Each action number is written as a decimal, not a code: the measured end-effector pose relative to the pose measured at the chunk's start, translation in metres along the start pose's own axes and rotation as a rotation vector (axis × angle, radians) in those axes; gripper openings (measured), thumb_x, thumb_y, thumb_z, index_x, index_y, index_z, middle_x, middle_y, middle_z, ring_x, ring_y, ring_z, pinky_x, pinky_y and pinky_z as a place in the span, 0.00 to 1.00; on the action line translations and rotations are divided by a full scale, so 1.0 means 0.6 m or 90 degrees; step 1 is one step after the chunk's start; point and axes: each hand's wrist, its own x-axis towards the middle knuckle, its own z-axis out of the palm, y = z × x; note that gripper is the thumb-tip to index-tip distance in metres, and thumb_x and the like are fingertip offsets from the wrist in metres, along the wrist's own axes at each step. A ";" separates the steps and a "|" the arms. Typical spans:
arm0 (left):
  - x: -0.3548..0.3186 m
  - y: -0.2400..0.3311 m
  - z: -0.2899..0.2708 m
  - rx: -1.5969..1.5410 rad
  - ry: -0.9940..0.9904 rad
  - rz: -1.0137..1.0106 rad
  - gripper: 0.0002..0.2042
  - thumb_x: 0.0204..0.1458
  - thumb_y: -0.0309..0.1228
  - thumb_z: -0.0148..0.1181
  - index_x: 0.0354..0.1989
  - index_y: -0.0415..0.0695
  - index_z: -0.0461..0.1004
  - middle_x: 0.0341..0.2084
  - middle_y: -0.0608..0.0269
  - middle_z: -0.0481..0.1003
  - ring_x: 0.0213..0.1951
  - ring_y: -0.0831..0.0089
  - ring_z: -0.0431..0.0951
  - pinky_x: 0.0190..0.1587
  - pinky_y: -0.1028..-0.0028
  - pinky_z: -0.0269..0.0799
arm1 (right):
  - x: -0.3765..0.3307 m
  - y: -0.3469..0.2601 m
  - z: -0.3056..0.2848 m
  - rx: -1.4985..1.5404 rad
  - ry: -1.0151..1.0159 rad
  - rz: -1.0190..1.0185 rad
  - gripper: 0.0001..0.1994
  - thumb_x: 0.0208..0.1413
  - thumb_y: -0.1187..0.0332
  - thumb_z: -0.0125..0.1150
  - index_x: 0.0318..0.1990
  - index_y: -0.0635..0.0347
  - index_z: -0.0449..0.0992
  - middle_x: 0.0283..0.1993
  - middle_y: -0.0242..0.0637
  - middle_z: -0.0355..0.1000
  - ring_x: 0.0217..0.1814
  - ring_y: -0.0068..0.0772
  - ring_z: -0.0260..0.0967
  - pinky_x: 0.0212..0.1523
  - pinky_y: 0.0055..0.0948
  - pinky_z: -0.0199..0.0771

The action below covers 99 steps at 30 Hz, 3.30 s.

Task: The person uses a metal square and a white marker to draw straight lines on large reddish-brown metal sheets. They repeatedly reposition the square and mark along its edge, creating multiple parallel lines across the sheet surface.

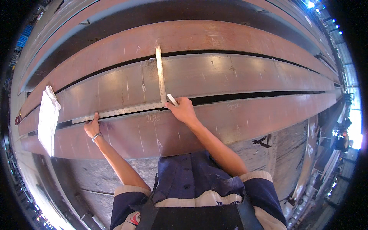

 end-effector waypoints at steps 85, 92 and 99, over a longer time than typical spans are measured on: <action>-0.157 0.018 0.033 -0.537 -0.184 -0.106 0.18 0.59 0.43 0.64 0.35 0.36 0.79 0.21 0.68 0.74 0.16 0.85 0.59 0.17 0.82 0.53 | -0.105 0.025 -0.149 0.111 0.256 -0.119 0.07 0.63 0.73 0.53 0.41 0.62 0.78 0.23 0.38 0.75 0.21 0.27 0.70 0.26 0.27 0.67; -0.110 0.059 0.095 -0.231 -0.173 -0.019 0.20 0.56 0.41 0.67 0.31 0.31 0.78 0.18 0.57 0.79 0.13 0.79 0.67 0.16 0.79 0.62 | -0.081 0.039 -0.128 -0.028 0.339 -0.328 0.08 0.56 0.70 0.63 0.42 0.62 0.76 0.33 0.44 0.75 0.29 0.47 0.75 0.31 0.38 0.74; -0.112 0.069 0.080 -0.132 -0.187 0.018 0.19 0.53 0.39 0.68 0.19 0.36 0.76 0.16 0.56 0.78 0.14 0.76 0.70 0.17 0.74 0.64 | -0.054 0.051 -0.086 -0.135 0.400 -0.322 0.12 0.53 0.70 0.67 0.42 0.62 0.73 0.36 0.43 0.75 0.34 0.47 0.75 0.34 0.39 0.74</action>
